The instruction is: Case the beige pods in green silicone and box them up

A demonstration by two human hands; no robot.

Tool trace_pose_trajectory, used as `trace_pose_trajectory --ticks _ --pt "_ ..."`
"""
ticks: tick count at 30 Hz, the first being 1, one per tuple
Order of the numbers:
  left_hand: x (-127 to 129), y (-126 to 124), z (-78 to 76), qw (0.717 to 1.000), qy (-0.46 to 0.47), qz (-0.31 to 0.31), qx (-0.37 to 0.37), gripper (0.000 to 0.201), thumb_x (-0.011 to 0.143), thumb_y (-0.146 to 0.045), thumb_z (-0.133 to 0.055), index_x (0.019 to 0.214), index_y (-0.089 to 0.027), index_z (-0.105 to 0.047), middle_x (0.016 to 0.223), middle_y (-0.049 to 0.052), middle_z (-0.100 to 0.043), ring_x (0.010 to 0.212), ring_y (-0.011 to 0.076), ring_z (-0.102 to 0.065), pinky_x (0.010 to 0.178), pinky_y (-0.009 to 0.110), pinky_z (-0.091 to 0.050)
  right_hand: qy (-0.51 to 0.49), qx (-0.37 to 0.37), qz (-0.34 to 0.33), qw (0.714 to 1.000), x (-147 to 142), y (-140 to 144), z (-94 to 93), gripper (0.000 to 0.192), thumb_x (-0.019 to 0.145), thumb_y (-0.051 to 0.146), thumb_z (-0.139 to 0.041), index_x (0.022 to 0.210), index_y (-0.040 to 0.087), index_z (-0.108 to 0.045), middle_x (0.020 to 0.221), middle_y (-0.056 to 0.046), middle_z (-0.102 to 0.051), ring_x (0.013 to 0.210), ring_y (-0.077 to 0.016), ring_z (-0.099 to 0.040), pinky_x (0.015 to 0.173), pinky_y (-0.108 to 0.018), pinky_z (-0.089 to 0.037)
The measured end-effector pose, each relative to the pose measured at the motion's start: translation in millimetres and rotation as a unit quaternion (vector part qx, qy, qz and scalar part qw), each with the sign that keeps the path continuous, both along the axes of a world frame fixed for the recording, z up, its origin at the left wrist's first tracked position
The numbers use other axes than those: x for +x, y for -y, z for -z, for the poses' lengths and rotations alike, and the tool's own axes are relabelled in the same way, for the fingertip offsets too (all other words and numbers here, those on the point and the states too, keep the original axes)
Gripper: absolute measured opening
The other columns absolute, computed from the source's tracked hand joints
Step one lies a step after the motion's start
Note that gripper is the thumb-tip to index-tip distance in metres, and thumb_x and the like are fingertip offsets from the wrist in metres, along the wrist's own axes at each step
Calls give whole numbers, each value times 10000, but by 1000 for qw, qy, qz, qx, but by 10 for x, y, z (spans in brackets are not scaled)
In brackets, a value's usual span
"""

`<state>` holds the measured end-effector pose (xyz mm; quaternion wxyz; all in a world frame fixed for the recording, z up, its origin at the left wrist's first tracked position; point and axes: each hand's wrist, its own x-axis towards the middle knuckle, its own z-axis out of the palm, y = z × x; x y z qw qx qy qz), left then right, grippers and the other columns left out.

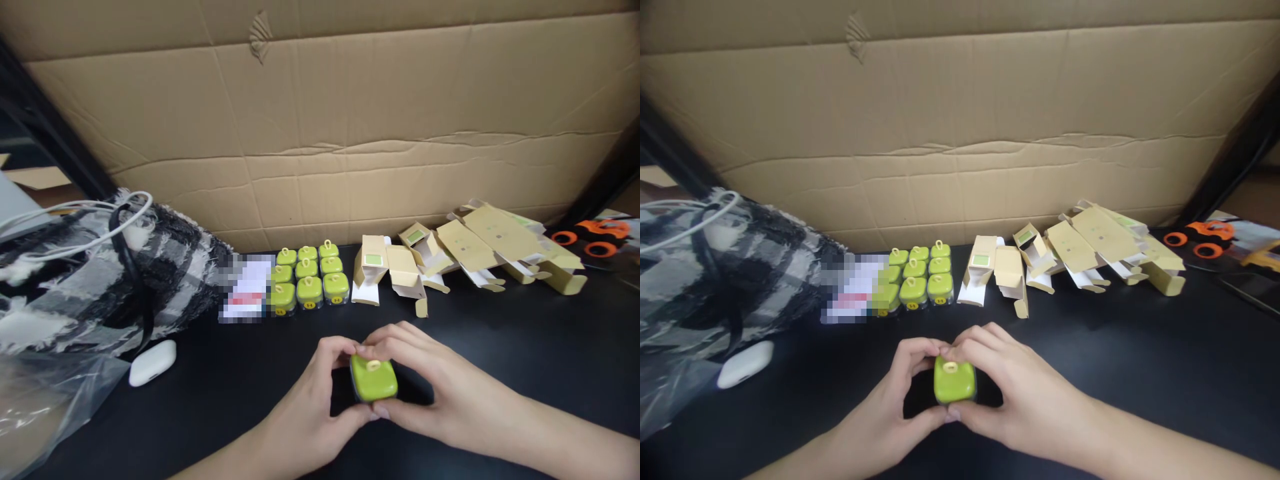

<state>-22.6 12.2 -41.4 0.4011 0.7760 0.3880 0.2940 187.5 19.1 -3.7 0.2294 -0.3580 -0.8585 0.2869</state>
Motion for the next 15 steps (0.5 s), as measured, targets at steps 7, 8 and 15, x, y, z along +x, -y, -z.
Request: trace_pose_trajectory --ticks 7,8,15 --pt "-35 19 -66 997 -40 29 67 531 839 -137 -598 1217 -360 -299 1264 1 -484 1195 166 -507 1042 348 -425 -20 49 9 999 -33 48 160 386 720 157 -672 1090 200 -568 1132 -68 -566 1021 -203 -559 863 -309 -493" --pt "-47 12 -124 994 -61 38 81 542 832 -124 -593 1229 -352 -301 1264 9 -492 1184 173 -511 1029 351 -433 -23 46 -1 999 -34 38 172 409 718 173 -682 1108 204 -563 1143 -70 -562 1032 -206 -565 869 -309 -499" --pt "-286 -106 -604 954 -260 57 140 432 798 -164 -605 1199 -296 -513 1176 51 -585 1062 250 -571 907 393 -502 -100 182 71 976 142 45 -106 477 870 175 -573 1287 354 -427 1212 -40 -592 1121 -205 -587 912 -318 -521"
